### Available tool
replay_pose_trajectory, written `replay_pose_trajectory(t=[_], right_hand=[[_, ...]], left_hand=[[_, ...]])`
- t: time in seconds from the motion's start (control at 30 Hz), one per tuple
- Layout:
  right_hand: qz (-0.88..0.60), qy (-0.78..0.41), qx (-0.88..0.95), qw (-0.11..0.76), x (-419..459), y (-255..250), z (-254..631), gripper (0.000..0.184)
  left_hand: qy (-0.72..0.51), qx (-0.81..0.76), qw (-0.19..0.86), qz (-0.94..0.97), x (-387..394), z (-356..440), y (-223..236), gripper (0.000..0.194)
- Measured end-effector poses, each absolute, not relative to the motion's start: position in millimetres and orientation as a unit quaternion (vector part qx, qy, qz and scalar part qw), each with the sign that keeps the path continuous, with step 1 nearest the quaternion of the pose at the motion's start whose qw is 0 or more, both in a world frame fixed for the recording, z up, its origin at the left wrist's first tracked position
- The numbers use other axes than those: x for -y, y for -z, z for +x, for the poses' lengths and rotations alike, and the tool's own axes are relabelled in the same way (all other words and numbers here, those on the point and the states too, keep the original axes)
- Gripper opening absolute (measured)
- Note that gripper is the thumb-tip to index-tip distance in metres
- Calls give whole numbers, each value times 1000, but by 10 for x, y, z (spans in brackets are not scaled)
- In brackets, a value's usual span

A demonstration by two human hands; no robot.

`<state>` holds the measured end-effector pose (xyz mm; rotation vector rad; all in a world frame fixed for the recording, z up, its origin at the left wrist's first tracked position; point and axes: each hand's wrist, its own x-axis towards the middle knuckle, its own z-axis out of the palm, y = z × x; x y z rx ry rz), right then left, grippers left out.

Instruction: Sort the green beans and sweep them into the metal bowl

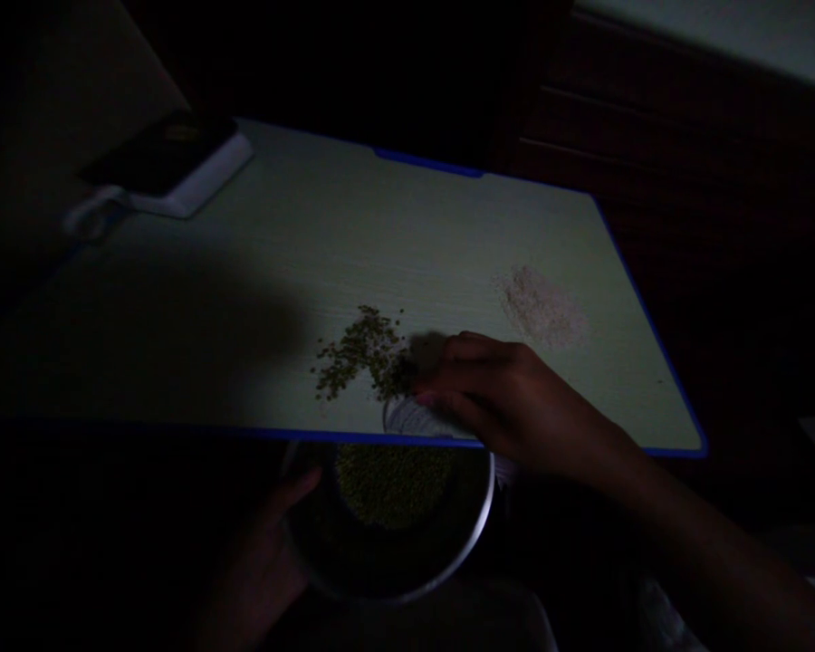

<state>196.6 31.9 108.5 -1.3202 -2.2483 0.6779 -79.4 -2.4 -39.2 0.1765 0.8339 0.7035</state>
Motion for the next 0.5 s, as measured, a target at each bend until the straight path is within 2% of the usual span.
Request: replay_pose_trajectory(t=[0.2,0.4,0.5], right_hand=[[-488,-240,808,225,-173,-1074,1904,15],[-574,-156,764,250,62,-1054,1768,16],[-591,-133,749,268,123,-1039,1650,16]], left_hand=[[-324,-425,845,39,-60,-636,273,22],[-300,-469,830,34,-118,-586,40,3],[-298,-482,823,48,-80,-643,96,2]])
